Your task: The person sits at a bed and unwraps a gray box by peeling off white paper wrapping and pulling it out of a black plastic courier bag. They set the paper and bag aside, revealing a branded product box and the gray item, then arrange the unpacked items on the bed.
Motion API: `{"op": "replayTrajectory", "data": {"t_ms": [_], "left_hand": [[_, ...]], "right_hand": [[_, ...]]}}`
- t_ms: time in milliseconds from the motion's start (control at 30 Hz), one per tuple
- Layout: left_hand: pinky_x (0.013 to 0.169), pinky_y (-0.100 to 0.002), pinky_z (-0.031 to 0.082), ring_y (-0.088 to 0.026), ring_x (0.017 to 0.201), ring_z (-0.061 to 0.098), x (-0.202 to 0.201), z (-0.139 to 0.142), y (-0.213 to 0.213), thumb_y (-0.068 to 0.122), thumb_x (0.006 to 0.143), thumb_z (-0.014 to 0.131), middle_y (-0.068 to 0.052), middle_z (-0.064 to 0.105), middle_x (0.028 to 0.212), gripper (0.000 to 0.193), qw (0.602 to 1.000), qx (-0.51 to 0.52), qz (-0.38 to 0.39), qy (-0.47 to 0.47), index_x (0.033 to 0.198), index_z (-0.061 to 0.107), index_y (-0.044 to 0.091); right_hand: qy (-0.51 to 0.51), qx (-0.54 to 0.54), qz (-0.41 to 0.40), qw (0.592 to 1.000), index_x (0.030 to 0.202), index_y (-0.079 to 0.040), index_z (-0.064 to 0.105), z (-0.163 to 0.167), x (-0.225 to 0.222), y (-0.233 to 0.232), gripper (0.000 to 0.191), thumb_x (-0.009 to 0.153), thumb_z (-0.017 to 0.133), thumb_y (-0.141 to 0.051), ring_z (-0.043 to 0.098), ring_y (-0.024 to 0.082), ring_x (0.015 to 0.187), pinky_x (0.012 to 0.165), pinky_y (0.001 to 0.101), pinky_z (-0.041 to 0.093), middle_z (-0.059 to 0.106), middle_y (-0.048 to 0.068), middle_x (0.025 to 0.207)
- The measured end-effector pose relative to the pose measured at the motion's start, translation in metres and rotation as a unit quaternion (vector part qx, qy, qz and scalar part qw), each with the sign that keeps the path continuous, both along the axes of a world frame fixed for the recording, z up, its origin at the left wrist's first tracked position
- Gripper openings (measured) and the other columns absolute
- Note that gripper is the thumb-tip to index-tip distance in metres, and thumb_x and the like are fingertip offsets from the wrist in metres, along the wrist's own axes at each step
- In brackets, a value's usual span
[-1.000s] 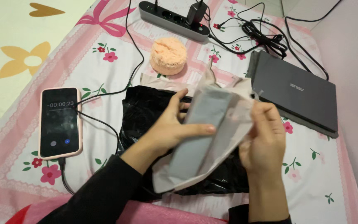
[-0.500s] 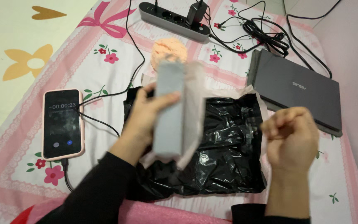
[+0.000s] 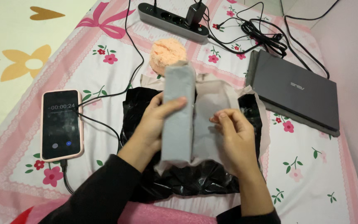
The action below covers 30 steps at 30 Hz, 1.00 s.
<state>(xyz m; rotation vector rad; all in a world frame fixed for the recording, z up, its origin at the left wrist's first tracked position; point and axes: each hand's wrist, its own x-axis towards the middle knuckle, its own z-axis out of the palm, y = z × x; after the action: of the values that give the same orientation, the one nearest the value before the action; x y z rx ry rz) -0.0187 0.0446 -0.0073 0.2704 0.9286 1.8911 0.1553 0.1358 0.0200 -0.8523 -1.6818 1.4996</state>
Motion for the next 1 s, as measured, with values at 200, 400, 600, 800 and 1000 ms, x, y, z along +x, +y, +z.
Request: {"op": "replayTrajectory", "data": {"t_ms": [200,400,600,800,1000], "left_hand": [[0.089,-0.043,0.06,-0.027,0.099,0.073,-0.005,-0.024,-0.005,0.036,0.094,0.064,-0.012,0.073,0.115,0.048,0.948,0.154,-0.145,-0.237,0.129,0.062,0.005],[0.075,-0.039,0.058,-0.02,0.087,0.071,-0.002,-0.019,0.002,0.038,0.089,0.071,-0.011,0.071,0.108,0.054,0.993,-0.034,-0.054,0.098,0.129,0.062,0.003],[0.075,-0.034,0.06,-0.018,0.085,0.073,-0.017,-0.004,-0.005,0.019,0.077,0.078,-0.01,0.076,0.101,0.048,0.984,-0.075,-0.027,0.161,0.118,0.066,-0.004],[0.071,-0.036,0.06,-0.02,0.082,0.072,-0.035,-0.005,-0.005,0.016,0.08,0.074,-0.01,0.074,0.097,0.04,0.987,-0.108,-0.016,0.117,0.114,0.066,-0.004],[0.07,-0.039,0.06,-0.022,0.078,0.072,-0.049,-0.016,-0.005,0.019,0.085,0.076,-0.012,0.073,0.094,0.04,0.995,-0.049,-0.084,0.002,0.112,0.067,-0.008]], "right_hand": [[0.024,-0.272,0.089,0.958,0.13,-0.001,0.064,-0.028,-0.001,0.02,0.05,0.104,0.043,-0.037,0.066,0.014,0.113,0.102,0.0289,0.048,0.073,0.003,0.124],[-0.032,-0.099,0.098,0.99,0.139,0.0,0.061,-0.032,-0.007,0.005,0.045,0.101,0.061,-0.024,0.06,0.014,0.112,0.097,0.0289,0.048,0.067,0.01,0.125],[-0.097,-0.091,0.172,0.976,0.146,-0.013,0.05,0.018,0.013,0.001,0.057,0.091,0.068,-0.016,0.066,0.013,0.109,0.094,0.0281,0.052,0.073,0.004,0.122],[-0.283,0.204,0.276,0.896,0.098,-0.006,0.078,0.049,0.03,-0.012,0.026,0.079,0.091,-0.018,0.068,0.02,0.101,0.089,0.0303,0.058,0.068,0.007,0.111],[-0.116,0.146,0.369,0.911,0.09,-0.002,0.07,0.066,0.034,-0.019,0.008,0.092,0.072,-0.009,0.07,0.02,0.11,0.101,0.0359,0.054,0.076,0.007,0.096]]}}
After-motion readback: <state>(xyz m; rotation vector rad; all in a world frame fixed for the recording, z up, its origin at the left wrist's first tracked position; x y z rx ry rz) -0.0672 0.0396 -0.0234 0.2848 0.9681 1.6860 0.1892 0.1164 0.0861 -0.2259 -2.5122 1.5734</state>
